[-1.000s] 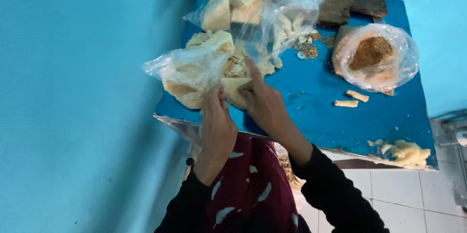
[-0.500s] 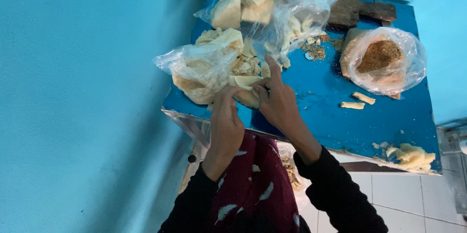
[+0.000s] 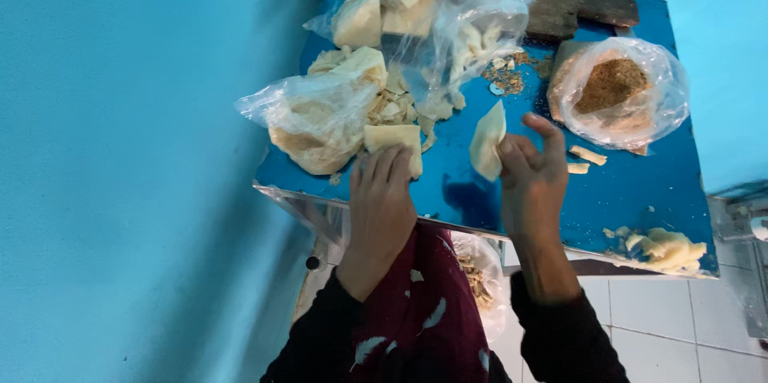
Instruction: The person sits at a blue table and shapes pieces of soft dough by hand, pinching and rolling them into small cylinders and flattening pieces on the table. They occasionally dip the shaped dough pieces into a plastic bag of brown powder and set the finished pieces on the table.
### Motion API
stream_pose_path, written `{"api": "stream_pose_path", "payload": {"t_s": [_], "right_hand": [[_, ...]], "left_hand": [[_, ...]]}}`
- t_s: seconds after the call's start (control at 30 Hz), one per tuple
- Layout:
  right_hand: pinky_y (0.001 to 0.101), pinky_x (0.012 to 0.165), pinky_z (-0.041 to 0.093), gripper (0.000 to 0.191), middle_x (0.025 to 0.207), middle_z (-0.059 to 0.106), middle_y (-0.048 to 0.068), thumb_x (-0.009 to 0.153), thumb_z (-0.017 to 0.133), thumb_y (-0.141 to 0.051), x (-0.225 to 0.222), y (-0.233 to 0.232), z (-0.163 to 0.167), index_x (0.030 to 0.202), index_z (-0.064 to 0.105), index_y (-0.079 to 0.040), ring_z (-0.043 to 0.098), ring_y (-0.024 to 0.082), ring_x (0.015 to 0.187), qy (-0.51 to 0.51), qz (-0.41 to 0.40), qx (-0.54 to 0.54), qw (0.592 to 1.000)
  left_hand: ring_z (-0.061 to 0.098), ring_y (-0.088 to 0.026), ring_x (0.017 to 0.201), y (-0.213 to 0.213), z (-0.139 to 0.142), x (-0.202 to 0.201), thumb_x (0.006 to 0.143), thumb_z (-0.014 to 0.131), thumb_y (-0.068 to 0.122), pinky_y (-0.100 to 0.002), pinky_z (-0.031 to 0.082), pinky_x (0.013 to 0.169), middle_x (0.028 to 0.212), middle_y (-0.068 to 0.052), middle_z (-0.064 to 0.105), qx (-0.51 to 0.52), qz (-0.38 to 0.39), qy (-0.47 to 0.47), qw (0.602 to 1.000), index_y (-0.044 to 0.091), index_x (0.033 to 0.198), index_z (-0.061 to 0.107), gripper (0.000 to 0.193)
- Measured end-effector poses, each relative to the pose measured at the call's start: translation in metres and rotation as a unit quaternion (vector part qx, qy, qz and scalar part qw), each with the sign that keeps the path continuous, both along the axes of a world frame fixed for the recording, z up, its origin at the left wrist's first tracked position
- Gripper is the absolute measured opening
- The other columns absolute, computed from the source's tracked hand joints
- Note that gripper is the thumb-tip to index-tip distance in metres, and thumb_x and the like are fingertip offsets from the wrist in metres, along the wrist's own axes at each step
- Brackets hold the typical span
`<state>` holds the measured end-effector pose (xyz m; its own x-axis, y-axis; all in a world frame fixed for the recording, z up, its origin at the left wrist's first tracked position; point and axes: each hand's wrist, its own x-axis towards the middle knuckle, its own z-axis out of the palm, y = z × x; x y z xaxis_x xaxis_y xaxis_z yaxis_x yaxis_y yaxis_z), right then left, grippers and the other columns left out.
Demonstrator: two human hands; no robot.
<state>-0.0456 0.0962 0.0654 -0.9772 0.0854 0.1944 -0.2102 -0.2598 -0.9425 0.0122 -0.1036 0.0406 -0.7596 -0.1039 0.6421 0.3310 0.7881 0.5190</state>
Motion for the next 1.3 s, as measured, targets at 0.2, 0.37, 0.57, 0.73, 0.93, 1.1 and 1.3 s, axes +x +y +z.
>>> {"api": "stream_pose_path", "payload": {"t_s": [0.2,0.37,0.57,0.73,0.93,1.1,1.3], "right_hand": [[0.0298,0.093,0.057,0.055,0.115,0.071,0.019,0.1,0.062,0.009,0.053,0.0,-0.004,0.146,0.035,-0.004,0.069,0.017,0.106,0.091,0.012,0.15,0.984],[0.0331,0.089,0.061,0.061,0.111,0.068,0.018,0.096,0.065,0.009,0.062,0.007,-0.006,0.146,0.035,-0.006,0.07,0.018,0.104,0.059,0.017,0.118,0.991],[0.0354,0.087,0.062,0.056,0.106,0.073,0.019,0.096,0.063,0.007,0.067,0.014,-0.002,0.147,0.041,-0.002,0.073,0.02,0.099,0.002,0.006,0.072,0.997],[0.0361,0.088,0.064,0.057,0.108,0.075,0.021,0.094,0.063,0.006,0.071,0.018,0.001,0.147,0.042,-0.001,0.075,0.022,0.101,-0.005,-0.008,0.12,0.993],[0.0347,0.089,0.062,0.063,0.108,0.072,0.019,0.095,0.064,0.011,0.074,0.017,-0.006,0.152,0.038,-0.001,0.072,0.021,0.103,0.044,-0.017,0.149,0.988],[0.0346,0.089,0.065,0.062,0.107,0.072,0.017,0.095,0.064,0.01,0.073,0.017,-0.009,0.149,0.037,-0.002,0.074,0.02,0.103,0.068,-0.012,0.173,0.982],[0.0314,0.085,0.063,0.057,0.107,0.073,0.016,0.095,0.066,0.008,0.074,0.018,-0.007,0.146,0.041,-0.002,0.073,0.017,0.1,0.031,-0.031,0.177,0.983]], "left_hand": [[0.076,-0.023,0.095,0.045,0.023,0.007,0.1,0.067,0.008,-0.032,0.063,0.074,0.111,-0.011,0.072,0.362,-0.187,-0.065,0.911,0.007,0.125,0.067,0.024],[0.075,-0.022,0.085,0.062,0.025,0.015,0.094,0.073,0.006,-0.032,0.06,0.072,0.108,-0.012,0.072,0.314,-0.175,-0.032,0.933,0.004,0.12,0.07,0.026],[0.077,-0.022,0.099,0.064,0.019,0.02,0.096,0.07,0.004,-0.033,0.064,0.081,0.113,-0.013,0.074,0.323,-0.202,-0.045,0.923,0.002,0.12,0.068,0.025],[0.079,-0.02,0.096,0.067,0.017,0.02,0.1,0.066,0.006,-0.03,0.066,0.079,0.11,-0.013,0.078,0.376,-0.209,-0.081,0.899,0.001,0.116,0.071,0.017],[0.079,-0.019,0.094,0.07,0.02,0.021,0.096,0.074,0.011,-0.029,0.066,0.078,0.104,-0.015,0.077,0.371,-0.235,-0.067,0.896,-0.002,0.115,0.07,0.023],[0.079,-0.016,0.08,0.07,0.021,0.024,0.098,0.071,0.011,-0.028,0.061,0.064,0.089,-0.013,0.08,0.369,-0.198,-0.129,0.899,-0.001,0.111,0.075,0.019],[0.079,-0.016,0.09,0.073,0.011,0.023,0.104,0.062,0.007,-0.027,0.063,0.072,0.101,-0.016,0.079,0.37,-0.225,-0.088,0.897,-0.001,0.12,0.07,0.02]]}}
